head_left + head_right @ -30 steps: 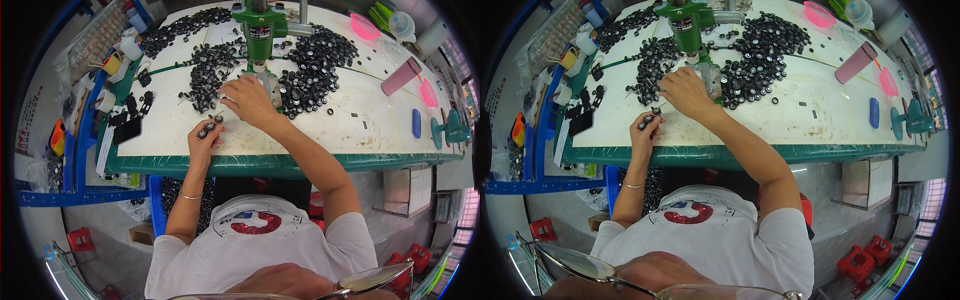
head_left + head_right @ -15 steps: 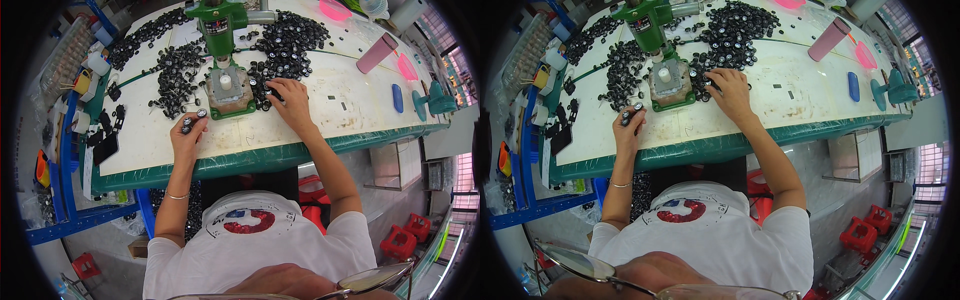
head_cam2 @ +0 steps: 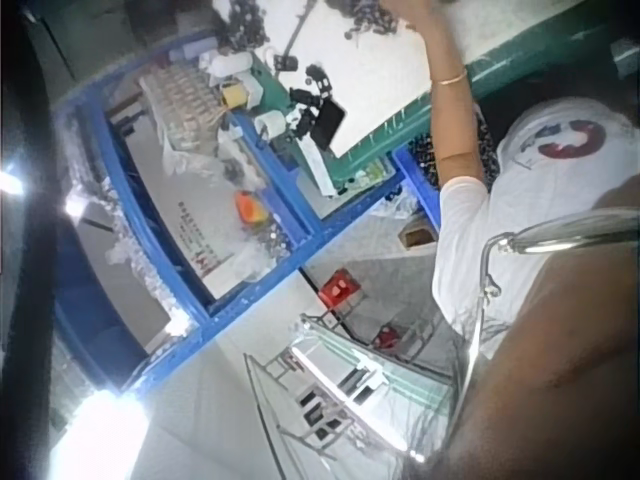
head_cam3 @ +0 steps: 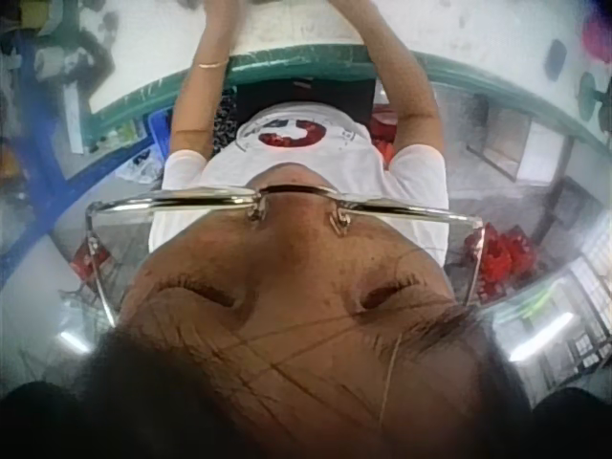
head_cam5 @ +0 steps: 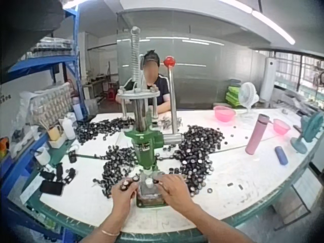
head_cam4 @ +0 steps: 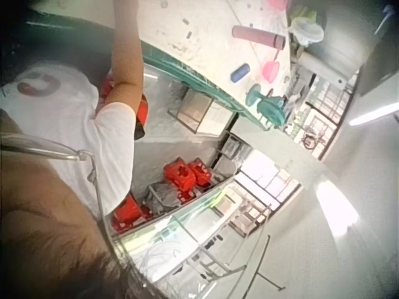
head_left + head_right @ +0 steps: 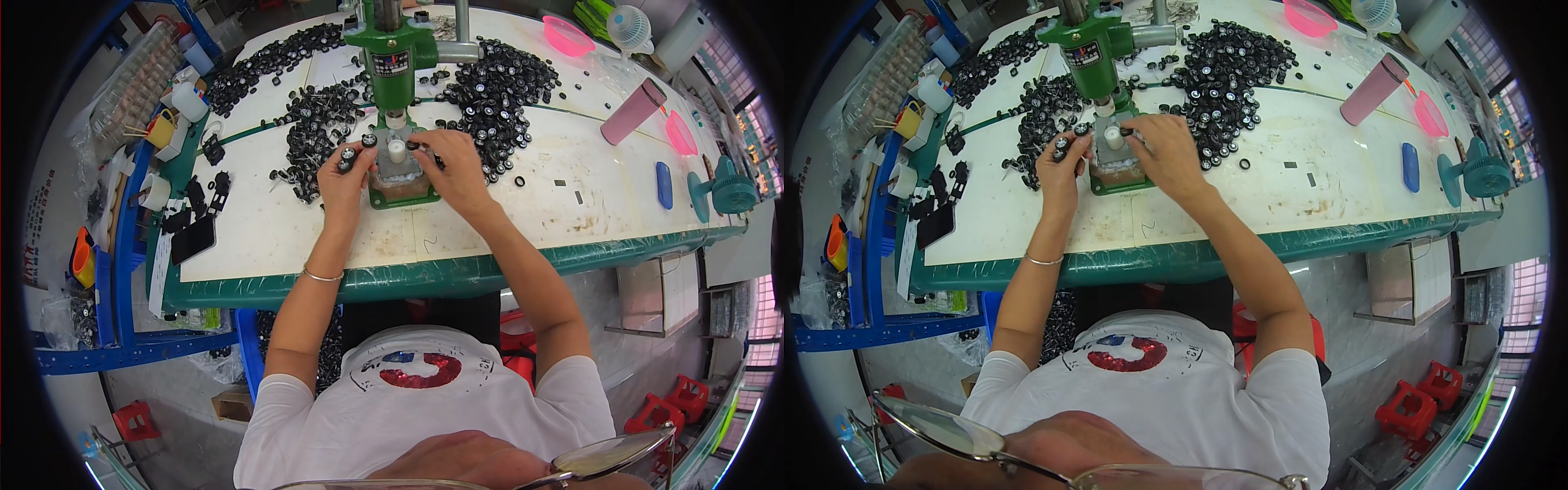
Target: The person assembles small plastic components and rubber seals using a manual press at a workbench.
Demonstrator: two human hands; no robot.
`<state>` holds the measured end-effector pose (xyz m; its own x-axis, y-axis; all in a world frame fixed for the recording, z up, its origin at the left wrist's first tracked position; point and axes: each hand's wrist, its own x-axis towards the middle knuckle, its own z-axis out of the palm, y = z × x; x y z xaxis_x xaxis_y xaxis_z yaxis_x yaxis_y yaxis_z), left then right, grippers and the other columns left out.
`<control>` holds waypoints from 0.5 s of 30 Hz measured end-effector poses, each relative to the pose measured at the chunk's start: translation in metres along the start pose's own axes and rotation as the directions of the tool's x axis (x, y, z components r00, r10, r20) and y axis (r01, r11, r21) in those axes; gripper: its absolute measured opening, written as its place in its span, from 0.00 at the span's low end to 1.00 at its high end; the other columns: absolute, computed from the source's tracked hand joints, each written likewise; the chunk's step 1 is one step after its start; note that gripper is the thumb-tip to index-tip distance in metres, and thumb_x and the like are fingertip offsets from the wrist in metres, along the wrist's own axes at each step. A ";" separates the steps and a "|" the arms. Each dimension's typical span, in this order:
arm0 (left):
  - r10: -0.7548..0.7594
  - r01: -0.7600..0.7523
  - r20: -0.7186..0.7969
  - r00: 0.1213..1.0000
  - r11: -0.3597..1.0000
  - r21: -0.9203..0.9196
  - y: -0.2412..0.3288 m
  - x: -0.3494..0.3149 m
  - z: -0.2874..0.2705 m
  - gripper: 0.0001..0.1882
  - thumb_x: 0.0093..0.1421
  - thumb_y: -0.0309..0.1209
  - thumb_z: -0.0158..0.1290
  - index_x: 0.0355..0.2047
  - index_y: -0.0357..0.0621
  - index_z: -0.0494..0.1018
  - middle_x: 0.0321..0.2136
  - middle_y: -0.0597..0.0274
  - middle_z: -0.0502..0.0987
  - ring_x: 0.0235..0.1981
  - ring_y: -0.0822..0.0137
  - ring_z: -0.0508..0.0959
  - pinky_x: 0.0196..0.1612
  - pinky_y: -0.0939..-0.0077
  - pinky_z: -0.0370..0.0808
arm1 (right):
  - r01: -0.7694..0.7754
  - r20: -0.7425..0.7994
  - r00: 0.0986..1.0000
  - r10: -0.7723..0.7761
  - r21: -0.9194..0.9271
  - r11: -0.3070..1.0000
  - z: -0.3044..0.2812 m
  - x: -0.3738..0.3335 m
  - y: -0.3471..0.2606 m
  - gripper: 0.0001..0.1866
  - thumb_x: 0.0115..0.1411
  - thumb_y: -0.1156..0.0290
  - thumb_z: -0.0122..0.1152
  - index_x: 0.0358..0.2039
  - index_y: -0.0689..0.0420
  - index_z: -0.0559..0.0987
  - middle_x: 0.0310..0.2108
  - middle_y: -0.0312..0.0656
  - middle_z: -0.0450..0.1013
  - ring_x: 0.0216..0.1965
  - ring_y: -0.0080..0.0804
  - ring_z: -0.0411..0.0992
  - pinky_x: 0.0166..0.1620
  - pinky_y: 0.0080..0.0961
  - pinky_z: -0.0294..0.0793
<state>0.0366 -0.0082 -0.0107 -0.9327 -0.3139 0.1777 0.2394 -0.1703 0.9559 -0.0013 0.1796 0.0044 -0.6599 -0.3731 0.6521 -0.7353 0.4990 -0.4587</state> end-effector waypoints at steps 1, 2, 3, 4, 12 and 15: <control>-0.010 0.010 -0.022 1.000 1.000 0.008 -0.004 -0.002 -0.001 0.05 0.57 0.26 0.58 0.33 0.38 0.77 0.22 0.65 0.77 0.19 0.82 0.69 0.18 0.89 0.59 | 0.002 0.006 1.000 -0.002 0.029 1.000 0.007 0.004 -0.002 0.12 0.56 0.71 0.59 0.42 0.54 0.77 0.40 0.41 0.74 0.45 0.40 0.69 0.51 0.35 0.63; -0.006 0.006 -0.021 1.000 1.000 0.006 -0.005 -0.004 -0.002 0.05 0.57 0.26 0.58 0.33 0.38 0.77 0.22 0.65 0.77 0.19 0.82 0.69 0.18 0.89 0.59 | 0.005 0.004 1.000 -0.005 0.027 1.000 0.012 0.006 -0.002 0.12 0.56 0.71 0.59 0.42 0.54 0.77 0.40 0.41 0.74 0.45 0.40 0.69 0.51 0.35 0.63; 0.012 -0.012 -0.021 1.000 1.000 0.028 -0.006 -0.005 -0.003 0.05 0.57 0.26 0.58 0.33 0.38 0.77 0.21 0.66 0.76 0.18 0.83 0.68 0.18 0.89 0.58 | 0.019 0.001 1.000 -0.019 0.034 0.999 0.016 0.006 -0.002 0.11 0.56 0.70 0.59 0.41 0.54 0.77 0.40 0.42 0.74 0.46 0.41 0.69 0.51 0.35 0.63; 0.030 -0.029 -0.021 0.999 0.998 0.050 -0.007 -0.005 -0.003 0.05 0.57 0.27 0.59 0.33 0.39 0.77 0.20 0.66 0.76 0.17 0.83 0.67 0.18 0.89 0.58 | 0.033 0.000 0.999 -0.033 0.041 0.999 0.019 0.006 -0.002 0.12 0.57 0.69 0.59 0.41 0.54 0.77 0.41 0.42 0.74 0.46 0.42 0.69 0.51 0.35 0.63; 0.052 -0.051 -0.008 0.999 0.995 0.086 -0.005 -0.002 -0.005 0.05 0.57 0.27 0.59 0.33 0.40 0.78 0.20 0.68 0.75 0.17 0.83 0.67 0.18 0.89 0.57 | -0.343 0.135 0.938 0.318 0.240 0.908 0.019 0.020 -0.014 0.11 0.55 0.67 0.61 0.37 0.57 0.79 0.34 0.41 0.76 0.34 0.36 0.75 0.41 0.31 0.72; 0.101 -0.101 0.001 0.995 0.991 0.091 -0.002 -0.002 -0.003 0.06 0.55 0.26 0.61 0.32 0.39 0.78 0.20 0.71 0.74 0.20 0.83 0.69 0.22 0.89 0.62 | -0.363 0.182 0.926 0.331 0.190 0.912 0.016 0.025 -0.014 0.11 0.54 0.68 0.62 0.37 0.58 0.79 0.31 0.42 0.77 0.30 0.37 0.76 0.36 0.31 0.74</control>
<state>0.0388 -0.0104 -0.0136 -0.9040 -0.3285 0.2736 0.3065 -0.0521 0.9504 -0.0099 0.1513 0.0173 -0.8825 -0.3228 0.3420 -0.4601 0.4421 -0.7700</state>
